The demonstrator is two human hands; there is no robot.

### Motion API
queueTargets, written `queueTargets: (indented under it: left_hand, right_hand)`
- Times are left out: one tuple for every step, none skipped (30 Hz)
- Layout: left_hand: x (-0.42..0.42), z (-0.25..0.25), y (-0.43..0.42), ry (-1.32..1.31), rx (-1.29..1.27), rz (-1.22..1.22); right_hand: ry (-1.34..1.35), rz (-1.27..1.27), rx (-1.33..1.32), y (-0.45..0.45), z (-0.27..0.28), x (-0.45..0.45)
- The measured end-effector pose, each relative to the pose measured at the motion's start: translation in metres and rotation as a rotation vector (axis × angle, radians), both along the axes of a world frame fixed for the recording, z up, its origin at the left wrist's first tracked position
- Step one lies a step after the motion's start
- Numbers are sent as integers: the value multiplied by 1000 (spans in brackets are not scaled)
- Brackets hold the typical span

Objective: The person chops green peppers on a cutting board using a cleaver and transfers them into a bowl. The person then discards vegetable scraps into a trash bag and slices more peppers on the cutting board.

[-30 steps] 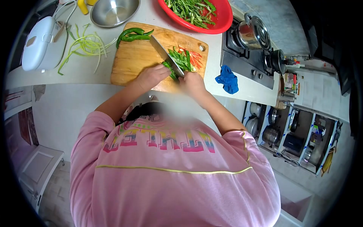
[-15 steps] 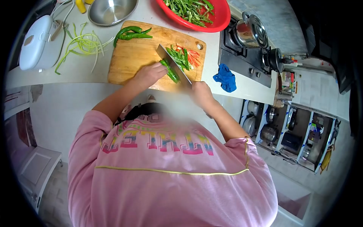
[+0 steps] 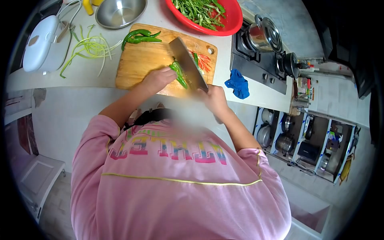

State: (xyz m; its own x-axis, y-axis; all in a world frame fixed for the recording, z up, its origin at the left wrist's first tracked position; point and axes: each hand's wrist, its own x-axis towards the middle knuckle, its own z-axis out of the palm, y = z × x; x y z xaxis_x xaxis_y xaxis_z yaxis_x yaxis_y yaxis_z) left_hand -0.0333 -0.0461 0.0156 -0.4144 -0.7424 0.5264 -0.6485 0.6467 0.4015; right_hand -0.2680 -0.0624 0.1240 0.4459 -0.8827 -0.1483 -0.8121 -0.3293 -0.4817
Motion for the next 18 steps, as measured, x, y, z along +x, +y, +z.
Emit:
queueTargets:
  left_hand:
    - [0,-2,-1,-3,-8,-1]
    - [-1,-3,-2,-5,-18,3]
    - [-2,-3,-3,-4,-23,-2]
    - [-2,-3,-4,-3,-25,0]
    - [-1,-4,-3,-2,-25,4]
    - [0,-3,-2,-3,-22,7]
    - [0,0,-1,-4,-18,9]
    - [0,1,-2,-4,-16,8]
    - [0,0,-2,-7,-10,7]
    - [0,-1,-3,-9,-5,4]
    - [0,-2,-3,-11,1,2]
    - [0,-1,-3,-6,4,-2]
    - [0,0,-4,-1,7,-5]
    - [1,1,-3,5,8,-10]
    - [0,2,-2,-2,29,-10]
    - [1,2,-2,-9,47,-10]
    - [1,3,-3,-16,63,-9]
    - [0,2,-3,-5,41,-7]
  right_hand:
    - [71,8,28,2,7,2]
    - [143,20,54,3,14,6]
    - [215,39,79,2,17,8]
    - [216,47,70,1,15,8]
    - [217,59,64,1,11,6]
    - [216,71,59,1,6,5]
    - [224,75,59,1,4,5]
    - [232,77,58,1,2,5]
    - [241,78,57,0,1,5]
    - [244,81,80,-1,2,6]
    - [246,83,104,-3,3,8]
    - [249,86,128,-4,3,10]
    - [243,112,137,-8,-5,10]
    - [237,137,144,-14,-21,8]
    - [231,160,151,-17,-24,13]
    - [231,145,130,-20,-25,20]
    - [231,131,106,-23,-24,27]
    - [233,116,83,-22,-21,31]
